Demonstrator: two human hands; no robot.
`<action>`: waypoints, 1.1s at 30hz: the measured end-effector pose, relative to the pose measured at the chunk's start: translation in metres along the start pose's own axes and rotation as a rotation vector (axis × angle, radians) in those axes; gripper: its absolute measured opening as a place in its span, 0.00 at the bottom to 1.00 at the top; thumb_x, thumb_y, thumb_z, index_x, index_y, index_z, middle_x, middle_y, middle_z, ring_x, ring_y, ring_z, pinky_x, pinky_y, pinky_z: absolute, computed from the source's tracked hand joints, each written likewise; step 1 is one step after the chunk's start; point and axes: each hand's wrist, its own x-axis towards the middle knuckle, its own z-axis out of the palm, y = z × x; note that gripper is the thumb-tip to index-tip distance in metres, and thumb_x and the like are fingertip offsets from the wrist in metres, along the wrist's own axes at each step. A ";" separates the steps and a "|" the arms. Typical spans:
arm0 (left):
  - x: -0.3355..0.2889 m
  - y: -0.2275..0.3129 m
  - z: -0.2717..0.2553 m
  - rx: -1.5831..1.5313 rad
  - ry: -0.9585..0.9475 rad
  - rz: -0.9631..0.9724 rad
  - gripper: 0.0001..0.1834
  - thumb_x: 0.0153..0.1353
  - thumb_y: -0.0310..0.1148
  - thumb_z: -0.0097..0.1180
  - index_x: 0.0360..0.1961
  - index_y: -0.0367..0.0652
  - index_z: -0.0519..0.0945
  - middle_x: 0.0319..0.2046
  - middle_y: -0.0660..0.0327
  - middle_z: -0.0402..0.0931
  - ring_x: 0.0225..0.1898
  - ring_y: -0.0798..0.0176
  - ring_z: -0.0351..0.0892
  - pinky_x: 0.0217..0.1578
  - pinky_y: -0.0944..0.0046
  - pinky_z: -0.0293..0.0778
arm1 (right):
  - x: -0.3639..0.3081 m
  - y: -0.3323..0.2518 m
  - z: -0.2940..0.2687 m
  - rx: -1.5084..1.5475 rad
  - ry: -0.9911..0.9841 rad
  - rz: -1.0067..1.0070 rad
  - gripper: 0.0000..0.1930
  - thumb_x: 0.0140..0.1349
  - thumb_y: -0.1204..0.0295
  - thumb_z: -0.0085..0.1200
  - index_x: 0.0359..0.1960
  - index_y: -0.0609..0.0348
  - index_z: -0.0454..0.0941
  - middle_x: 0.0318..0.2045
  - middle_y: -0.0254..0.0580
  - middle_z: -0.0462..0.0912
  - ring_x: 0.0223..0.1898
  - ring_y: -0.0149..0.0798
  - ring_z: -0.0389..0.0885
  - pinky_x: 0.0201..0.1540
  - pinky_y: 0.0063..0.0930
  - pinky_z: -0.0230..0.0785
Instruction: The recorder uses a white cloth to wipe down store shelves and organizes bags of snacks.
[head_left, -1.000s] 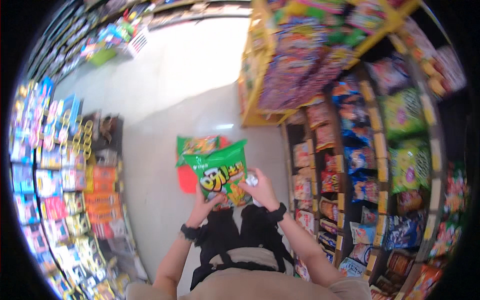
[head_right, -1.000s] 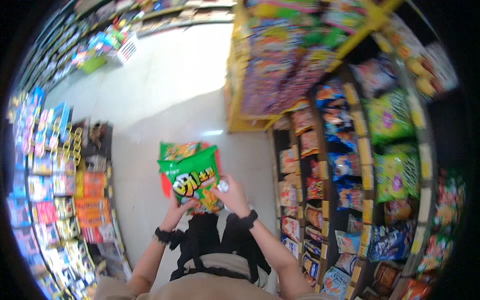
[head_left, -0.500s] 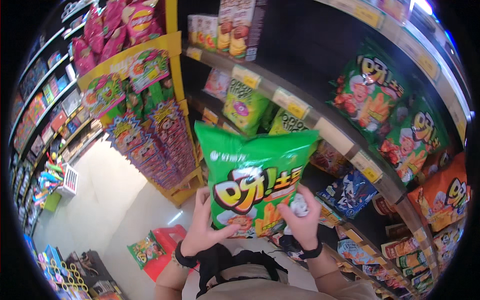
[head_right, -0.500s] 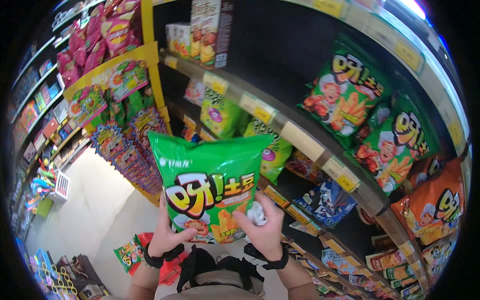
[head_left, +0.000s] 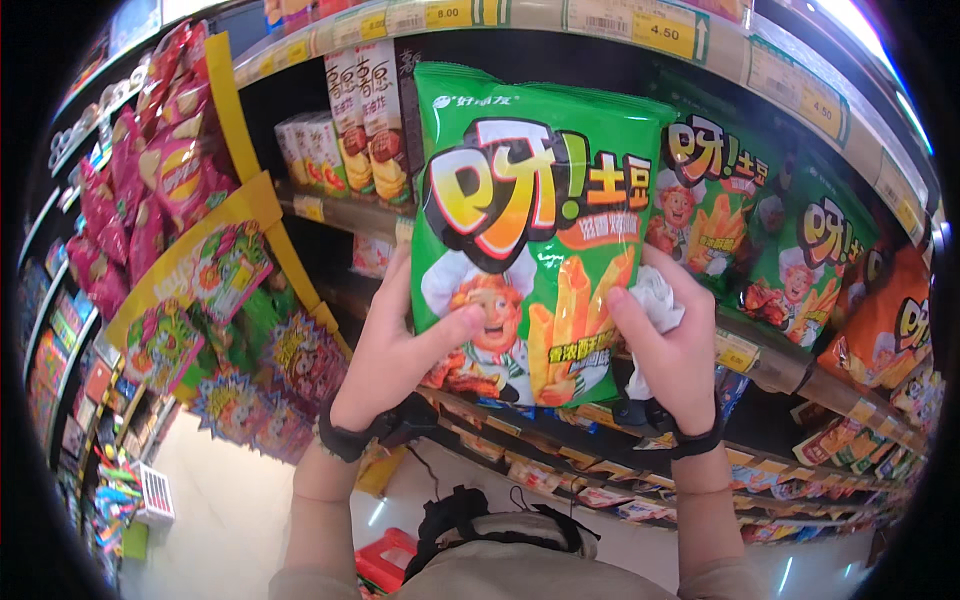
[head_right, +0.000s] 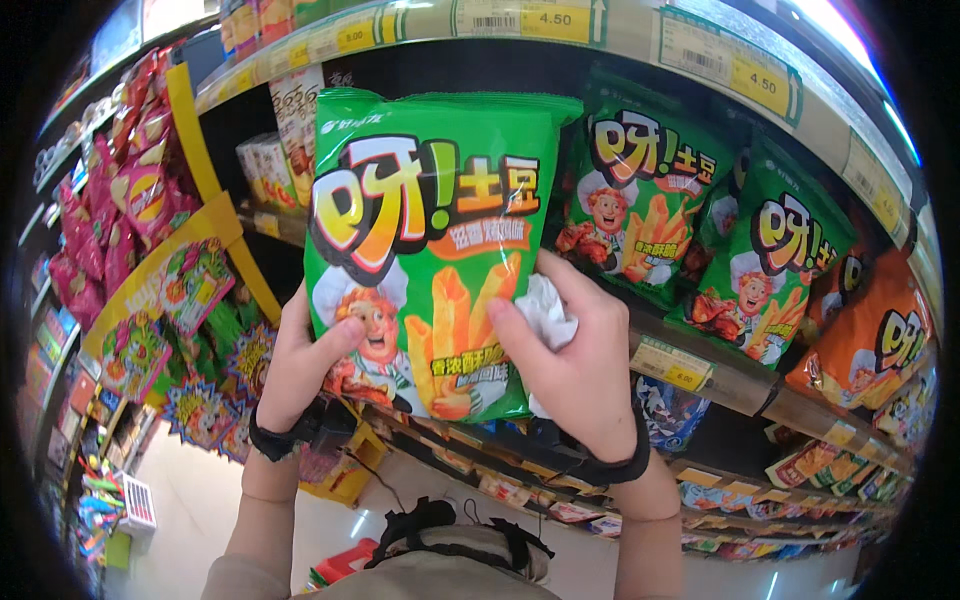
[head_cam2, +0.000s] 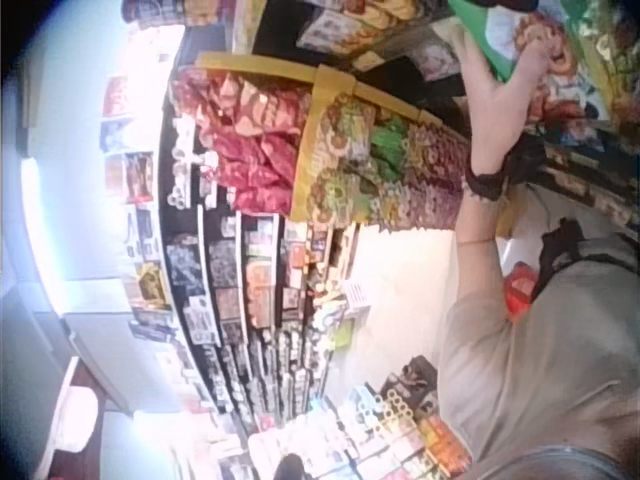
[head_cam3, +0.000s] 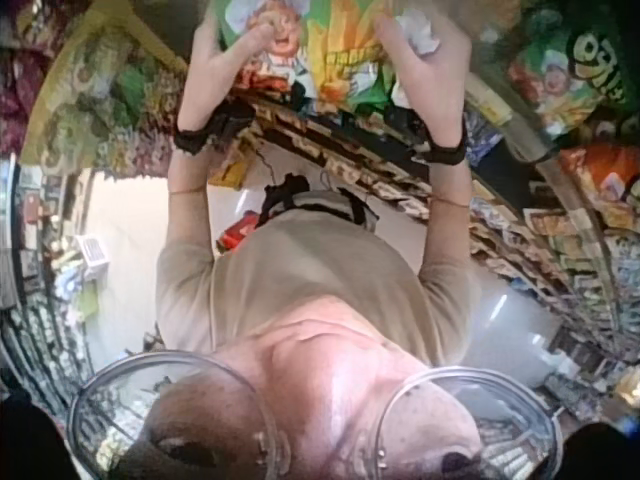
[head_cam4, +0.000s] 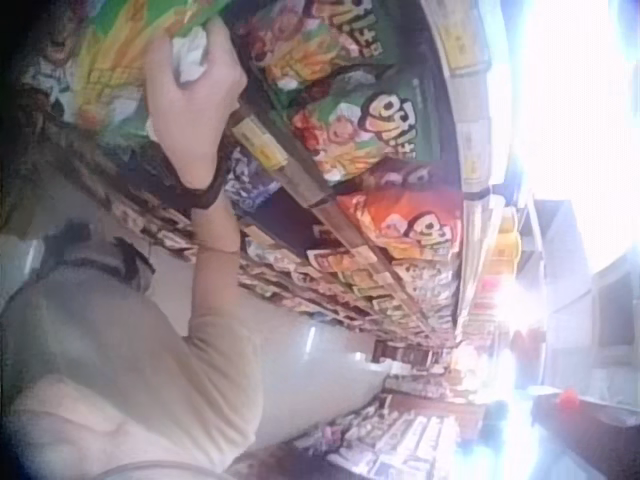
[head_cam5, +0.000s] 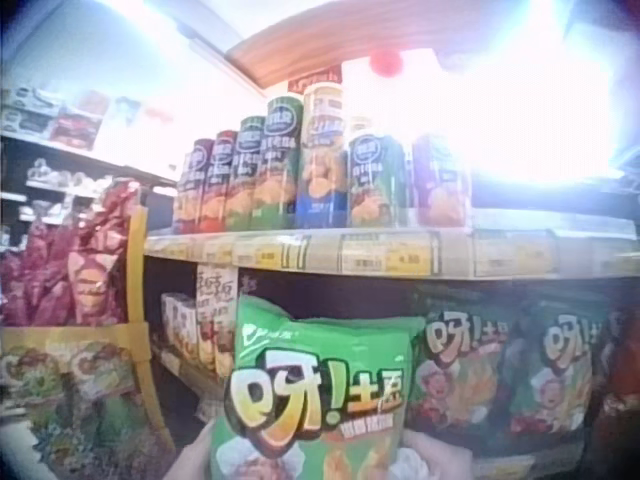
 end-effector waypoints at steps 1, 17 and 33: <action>0.012 -0.001 -0.005 -0.023 -0.035 0.005 0.27 0.53 0.30 0.57 0.53 0.33 0.63 0.48 0.59 0.64 0.50 0.66 0.64 0.51 0.67 0.61 | 0.007 0.000 0.003 -0.015 0.020 0.001 0.16 0.51 0.74 0.56 0.42 0.68 0.73 0.28 0.39 0.80 0.29 0.21 0.73 0.32 0.19 0.67; 0.172 -0.014 -0.042 0.038 -0.433 0.164 0.23 0.60 0.35 0.51 0.53 0.35 0.65 0.46 0.61 0.72 0.46 0.71 0.70 0.48 0.69 0.66 | 0.130 0.009 0.020 -0.849 0.088 0.156 0.18 0.50 0.62 0.50 0.30 0.71 0.75 0.26 0.58 0.78 0.30 0.51 0.78 0.34 0.37 0.68; 0.267 -0.037 0.007 0.503 -0.432 -0.228 0.27 0.53 0.26 0.49 0.56 0.41 0.60 0.54 0.49 0.62 0.54 0.45 0.63 0.41 0.39 0.72 | 0.198 0.067 0.023 -1.261 -0.007 0.403 0.26 0.49 0.57 0.56 0.41 0.71 0.73 0.36 0.59 0.78 0.39 0.51 0.78 0.40 0.32 0.69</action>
